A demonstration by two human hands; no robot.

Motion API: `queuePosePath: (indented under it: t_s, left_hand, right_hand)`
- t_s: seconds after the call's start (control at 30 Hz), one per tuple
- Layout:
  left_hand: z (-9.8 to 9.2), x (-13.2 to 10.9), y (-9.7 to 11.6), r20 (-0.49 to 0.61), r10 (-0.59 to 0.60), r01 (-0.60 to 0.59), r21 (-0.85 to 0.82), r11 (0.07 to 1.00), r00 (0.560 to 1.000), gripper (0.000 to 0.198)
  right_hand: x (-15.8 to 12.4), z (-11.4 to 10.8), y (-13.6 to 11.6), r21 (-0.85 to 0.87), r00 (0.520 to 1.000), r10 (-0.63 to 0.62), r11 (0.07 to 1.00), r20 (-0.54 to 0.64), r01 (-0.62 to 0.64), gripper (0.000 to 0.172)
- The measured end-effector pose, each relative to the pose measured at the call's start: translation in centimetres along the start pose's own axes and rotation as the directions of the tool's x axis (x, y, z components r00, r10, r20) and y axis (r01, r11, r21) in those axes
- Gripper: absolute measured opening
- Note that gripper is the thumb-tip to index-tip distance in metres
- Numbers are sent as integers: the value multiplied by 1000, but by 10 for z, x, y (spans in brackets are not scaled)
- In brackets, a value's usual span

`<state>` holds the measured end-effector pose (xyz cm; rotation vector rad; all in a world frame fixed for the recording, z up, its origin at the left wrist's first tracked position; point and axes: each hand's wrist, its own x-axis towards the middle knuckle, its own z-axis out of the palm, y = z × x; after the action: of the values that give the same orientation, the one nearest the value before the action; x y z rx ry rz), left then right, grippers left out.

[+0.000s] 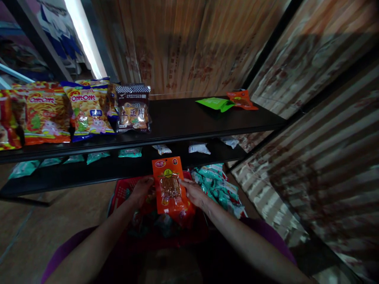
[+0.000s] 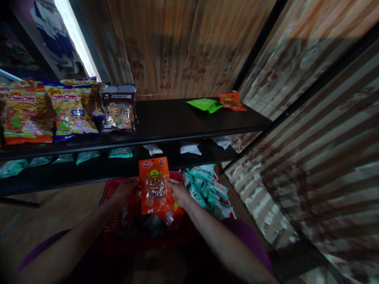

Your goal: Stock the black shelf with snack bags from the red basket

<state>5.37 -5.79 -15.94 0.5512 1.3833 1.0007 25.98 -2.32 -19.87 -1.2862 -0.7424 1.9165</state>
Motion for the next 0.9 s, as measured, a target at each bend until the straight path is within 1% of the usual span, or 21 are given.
queuePosePath:
  t_s: [0.07,0.23,0.37,0.4,0.53,0.67,0.8,0.9]
  left_hand:
    - [3,-3,-1,7,-24,24,-17,1000,1000,12]
    - [8,-7,-3,49,-50,50,0,999,998,20]
    - [6,-9,3,65,-50,50,-1,999,997,20]
    - [7,-10,4,58,-51,51,-11,999,997,19]
    - [9,-18,3,20,-63,64,-47,997,998,19]
    - [10,-23,0,-12,-56,55,-46,997,998,17]
    - [7,-20,-2,-60,-72,67,-79,995,996,9]
    - [3,-12,-2,-90,-56,46,-106,993,994,4]
  right_hand:
    - [0,2,0,49,1000,5,999,17,-6,19]
    - [-4,4,-4,121,997,74,990,-17,-71,17]
    - [-13,5,-13,84,996,62,994,60,-67,16]
    - [-15,6,-15,74,996,57,995,68,-62,16]
    - [-17,9,-16,85,998,46,995,31,-48,16]
    - [-14,10,-12,91,998,56,994,23,-58,21]
    - [-13,9,-9,81,998,41,996,39,-44,17]
    - [-13,7,-7,54,995,64,996,72,-68,21]
